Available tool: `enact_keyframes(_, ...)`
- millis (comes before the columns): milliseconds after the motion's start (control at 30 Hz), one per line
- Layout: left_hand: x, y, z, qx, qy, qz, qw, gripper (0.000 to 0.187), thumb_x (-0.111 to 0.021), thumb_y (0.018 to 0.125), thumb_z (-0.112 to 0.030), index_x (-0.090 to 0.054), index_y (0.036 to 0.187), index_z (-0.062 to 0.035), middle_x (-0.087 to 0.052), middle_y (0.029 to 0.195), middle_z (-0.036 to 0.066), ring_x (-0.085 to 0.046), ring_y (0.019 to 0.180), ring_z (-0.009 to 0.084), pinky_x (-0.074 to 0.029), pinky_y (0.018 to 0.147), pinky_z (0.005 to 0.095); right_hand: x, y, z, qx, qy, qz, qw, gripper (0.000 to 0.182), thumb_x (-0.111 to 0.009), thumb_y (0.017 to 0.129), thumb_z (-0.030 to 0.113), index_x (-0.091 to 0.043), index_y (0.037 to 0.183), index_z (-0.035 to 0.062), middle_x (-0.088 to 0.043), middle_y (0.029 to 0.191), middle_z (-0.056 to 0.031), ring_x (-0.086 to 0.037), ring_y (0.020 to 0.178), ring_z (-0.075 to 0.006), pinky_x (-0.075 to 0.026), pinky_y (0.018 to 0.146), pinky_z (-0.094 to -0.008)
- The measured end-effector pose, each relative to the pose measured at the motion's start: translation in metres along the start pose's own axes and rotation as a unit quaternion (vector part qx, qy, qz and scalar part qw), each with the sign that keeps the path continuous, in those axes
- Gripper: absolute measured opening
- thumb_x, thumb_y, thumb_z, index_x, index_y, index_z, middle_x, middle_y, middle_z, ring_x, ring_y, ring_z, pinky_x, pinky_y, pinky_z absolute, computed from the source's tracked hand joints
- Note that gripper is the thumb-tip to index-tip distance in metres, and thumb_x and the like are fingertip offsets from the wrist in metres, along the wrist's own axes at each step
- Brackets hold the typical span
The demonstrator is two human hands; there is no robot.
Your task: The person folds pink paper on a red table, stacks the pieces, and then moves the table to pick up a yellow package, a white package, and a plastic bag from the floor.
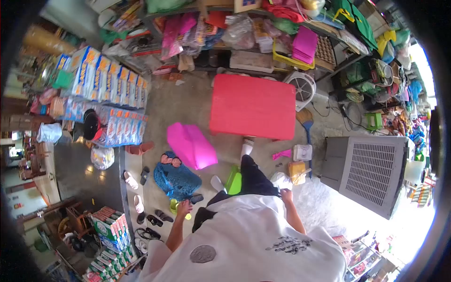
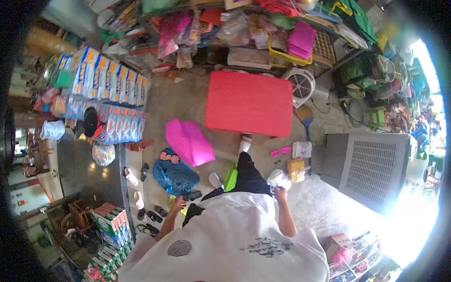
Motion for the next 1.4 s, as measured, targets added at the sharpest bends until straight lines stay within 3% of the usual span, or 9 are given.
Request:
enact_keyframes(167,-0.056,-0.012,-0.105,0.013,0.039,0.049,0.998,0.046,-0.061,0.103,-0.048,-0.060,0.122,-0.0068,-0.075,0.101,0.012,-0.074,0.082,0.0202,-0.056,0.065,0.0310,-0.032,0.194,0.028,0.073,-0.048,0.054,0.995,0.034,-0.066,0.092,0.032,-0.075,0.105,0.0026,-0.075,0.083,-0.0113,-0.073,0.066,-0.0203,-0.057,0.057,-0.0337)
enact_keyframes(233,-0.084,0.021,-0.155,-0.038,0.076,0.050,0.995,0.041,-0.062,0.104,-0.041,-0.061,0.123,-0.0046,-0.074,0.104,0.011,-0.072,0.081,0.0186,-0.058,0.068,0.0323,-0.017,0.227,0.090,0.047,-0.037,0.044,0.997,0.045,-0.069,0.090,0.039,-0.072,0.115,0.0016,-0.075,0.096,-0.0238,-0.071,0.101,-0.0441,-0.056,0.087,-0.0489)
enact_keyframes(400,-0.149,0.125,-0.275,-0.158,0.151,0.026,0.975,0.042,-0.061,0.105,-0.033,-0.059,0.132,-0.0009,-0.072,0.109,0.013,-0.070,0.093,0.0200,-0.057,0.078,0.0333,0.004,0.355,0.179,0.146,-0.037,-0.092,0.984,0.075,-0.075,0.088,0.046,-0.053,0.142,0.0012,-0.066,0.125,-0.0284,-0.060,0.123,-0.0453,-0.050,0.103,-0.0503)
enact_keyframes(567,-0.188,0.286,-0.357,-0.225,0.339,-0.057,0.912,0.081,-0.056,0.101,-0.059,-0.042,0.151,0.0030,-0.061,0.139,0.024,-0.060,0.126,0.0365,-0.046,0.105,0.0470,0.031,0.409,0.253,0.171,-0.092,-0.242,0.951,0.094,-0.079,0.083,0.058,-0.048,0.145,-0.0058,-0.060,0.135,-0.0332,-0.054,0.132,-0.0440,-0.045,0.111,-0.0474)
enact_keyframes(633,-0.205,0.337,-0.377,-0.190,0.260,-0.048,0.946,0.092,-0.058,0.098,-0.065,-0.035,0.155,0.0041,-0.051,0.152,0.025,-0.051,0.139,0.0361,-0.040,0.114,0.0452,0.023,0.438,0.254,0.149,0.058,-0.123,0.979,0.091,-0.080,0.084,0.057,-0.051,0.144,-0.0052,-0.064,0.133,-0.0294,-0.060,0.127,-0.0388,-0.048,0.107,-0.0445)
enact_keyframes(833,-0.272,0.355,-0.439,-0.187,0.227,-0.013,0.956,0.098,-0.061,0.094,-0.067,-0.036,0.155,0.0051,-0.047,0.154,0.026,-0.044,0.145,0.0365,-0.035,0.120,0.0443,0.014,0.464,0.214,0.144,0.179,-0.026,0.973,0.066,-0.081,0.090,0.044,-0.064,0.133,-0.0019,-0.073,0.122,-0.0127,-0.068,0.111,-0.0230,-0.052,0.097,-0.0372)
enact_keyframes(1000,-0.291,0.393,-0.339,-0.171,0.282,0.010,0.944,0.102,-0.063,0.090,-0.071,-0.039,0.153,0.0049,-0.048,0.154,0.027,-0.047,0.143,0.0374,-0.038,0.117,0.0452,0.059,0.463,0.172,0.100,0.199,-0.012,0.975,0.054,-0.074,0.098,0.040,-0.065,0.132,-0.0001,-0.071,0.120,-0.0068,-0.065,0.106,-0.0137,-0.052,0.093,-0.0300)
enact_keyframes(1200,-0.333,0.315,-0.329,-0.133,0.291,0.023,0.947,0.092,-0.066,0.094,-0.061,-0.034,0.154,0.0010,-0.055,0.147,0.025,-0.052,0.137,0.0396,-0.041,0.115,0.0476,0.080,0.497,0.096,0.167,0.126,-0.124,0.970,0.056,-0.073,0.098,0.038,-0.061,0.133,-0.0037,-0.070,0.120,-0.0113,-0.065,0.108,-0.0213,-0.051,0.097,-0.0348)
enact_keyframes(1400,-0.357,0.328,-0.432,-0.376,0.268,-0.194,0.866,0.096,-0.067,0.092,-0.059,-0.032,0.152,0.0069,-0.047,0.149,0.031,-0.049,0.136,0.0463,-0.041,0.112,0.0511,0.026,0.370,0.281,0.374,-0.127,-0.412,0.821,0.046,-0.067,0.098,0.025,-0.058,0.136,-0.0013,-0.063,0.132,-0.0196,-0.055,0.127,-0.0400,-0.042,0.109,-0.0496)
Point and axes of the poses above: each hand's wrist, its own y-axis towards the middle knuckle, its own x-axis out of the back of the hand, z = x × y, the point moved 7 cm from there along y, towards the middle knuckle
